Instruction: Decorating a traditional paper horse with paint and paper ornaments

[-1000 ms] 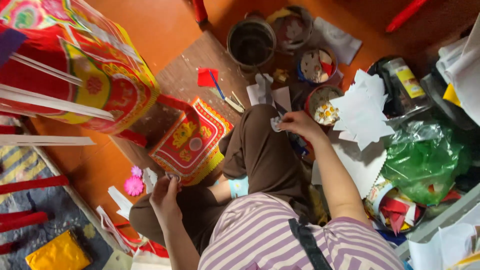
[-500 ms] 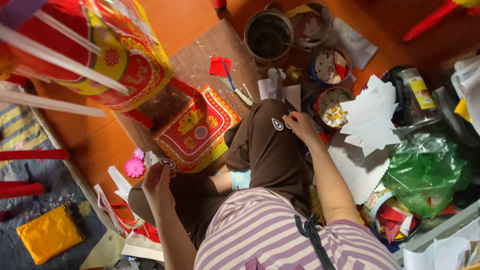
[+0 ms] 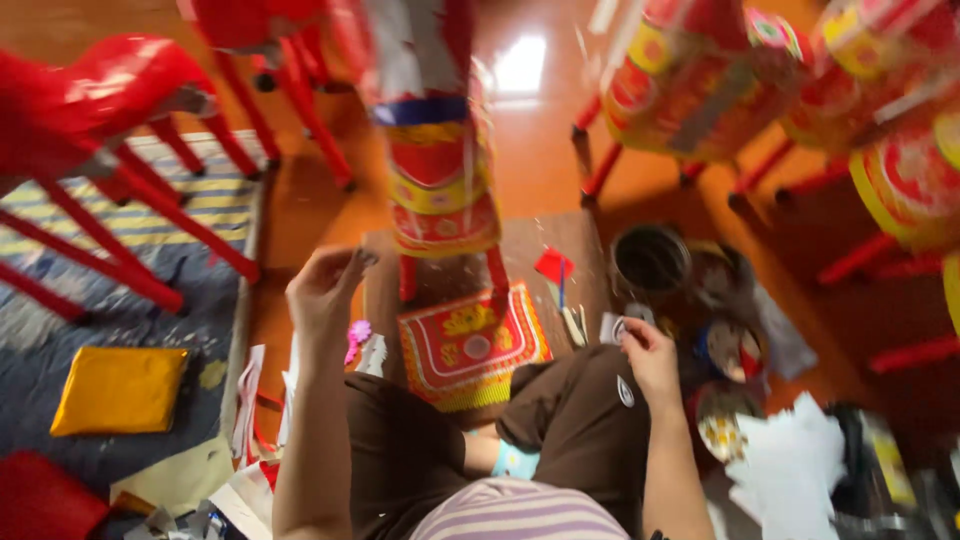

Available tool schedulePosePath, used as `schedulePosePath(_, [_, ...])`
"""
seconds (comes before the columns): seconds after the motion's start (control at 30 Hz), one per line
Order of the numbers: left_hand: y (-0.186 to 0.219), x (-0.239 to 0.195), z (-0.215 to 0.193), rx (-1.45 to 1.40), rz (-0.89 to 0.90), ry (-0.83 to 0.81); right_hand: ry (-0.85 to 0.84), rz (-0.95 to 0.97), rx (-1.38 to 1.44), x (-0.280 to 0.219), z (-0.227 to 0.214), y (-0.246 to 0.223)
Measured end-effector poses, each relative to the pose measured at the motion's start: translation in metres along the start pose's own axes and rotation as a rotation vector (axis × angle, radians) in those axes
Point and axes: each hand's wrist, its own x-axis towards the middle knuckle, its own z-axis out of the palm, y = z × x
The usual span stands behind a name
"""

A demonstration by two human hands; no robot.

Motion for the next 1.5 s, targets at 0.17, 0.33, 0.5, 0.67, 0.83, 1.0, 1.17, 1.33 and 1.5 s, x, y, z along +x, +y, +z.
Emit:
schedulePosePath(0.17, [0.079,0.044,0.034,-0.114,0.253,-0.038,-0.095,-0.084,0.102,0.002,0.049,-0.018])
schedulePosePath(0.33, [0.114,0.103,0.062,-0.271,0.374,-0.083,-0.161,-0.093,0.135,-0.013,0.067,-0.041])
schedulePosePath(0.5, [0.113,0.151,0.070,-0.175,0.247,-0.220,-0.272,0.090,0.108,-0.029,0.054,-0.064])
schedulePosePath(0.67, [0.107,0.156,0.078,-0.205,0.260,-0.196,-0.296,0.154,0.040,-0.026,0.041,-0.097])
schedulePosePath(0.83, [0.102,0.157,0.082,-0.221,0.239,-0.196,-0.364,-0.058,0.074,0.002,0.048,-0.163])
schedulePosePath(1.0, [0.114,0.149,0.085,-0.068,0.365,-0.165,-0.540,-0.567,0.105,0.019,0.056,-0.302])
schedulePosePath(1.17, [0.113,0.139,0.083,0.143,0.404,-0.094,-0.319,-0.659,0.238,0.053,0.089,-0.403])
schedulePosePath(1.33, [0.112,0.128,0.078,0.204,0.541,-0.149,-0.335,-0.640,0.350,0.088,0.112,-0.445])
schedulePosePath(1.5, [0.098,0.130,0.076,0.290,0.732,-0.146,-0.342,-0.497,0.467,0.099,0.126,-0.449])
